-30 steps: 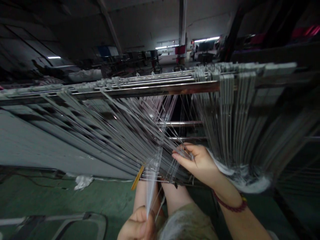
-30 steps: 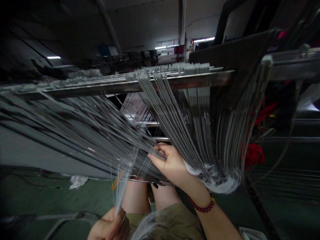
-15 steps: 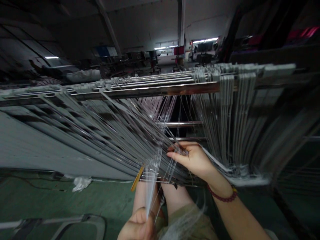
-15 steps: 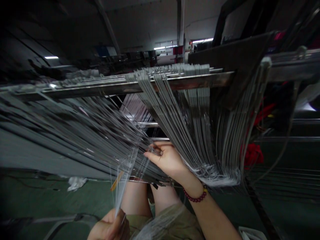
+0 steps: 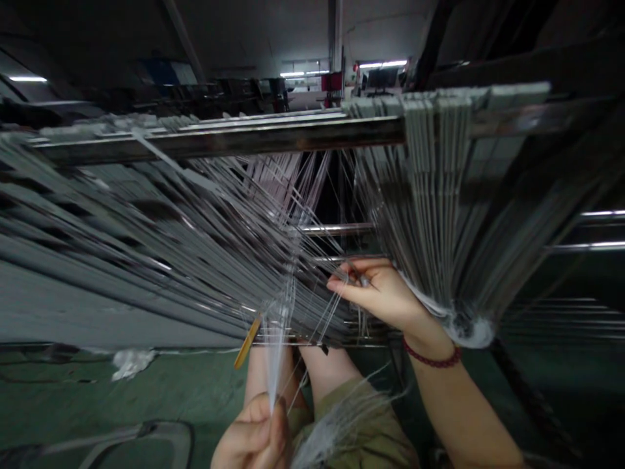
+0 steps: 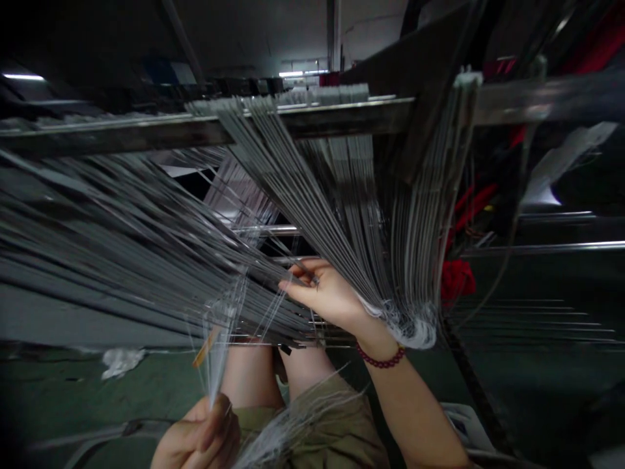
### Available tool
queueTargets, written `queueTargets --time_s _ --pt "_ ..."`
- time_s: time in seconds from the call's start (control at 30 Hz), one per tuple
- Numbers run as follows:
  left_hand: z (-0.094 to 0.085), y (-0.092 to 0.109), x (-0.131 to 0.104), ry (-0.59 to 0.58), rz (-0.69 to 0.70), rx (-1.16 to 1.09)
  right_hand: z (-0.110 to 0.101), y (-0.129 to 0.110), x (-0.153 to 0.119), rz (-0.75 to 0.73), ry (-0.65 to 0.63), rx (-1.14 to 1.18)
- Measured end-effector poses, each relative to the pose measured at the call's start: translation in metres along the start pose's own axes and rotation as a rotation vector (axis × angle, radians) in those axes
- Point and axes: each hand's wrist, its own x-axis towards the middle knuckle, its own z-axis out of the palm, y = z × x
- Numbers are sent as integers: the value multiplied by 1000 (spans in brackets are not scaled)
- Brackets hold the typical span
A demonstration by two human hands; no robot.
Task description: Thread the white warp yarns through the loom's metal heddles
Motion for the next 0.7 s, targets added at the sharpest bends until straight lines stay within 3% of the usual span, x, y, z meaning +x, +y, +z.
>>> queueTargets --time_s 0.13,0.3,0.6,0.7 --pt "2 -1 0 -11 -18 -1 -5 2 -3 -14 10 -14" --pt "-4 -3 0 -157 21 -41 -9 3 -5 -31 37 -9" --pt "-10 -9 -3 -93 75 -172 -6 13 -11 -136 146 -10" --pt "-14 -11 -3 -164 121 -205 -7 16 -16 -203 214 -78"
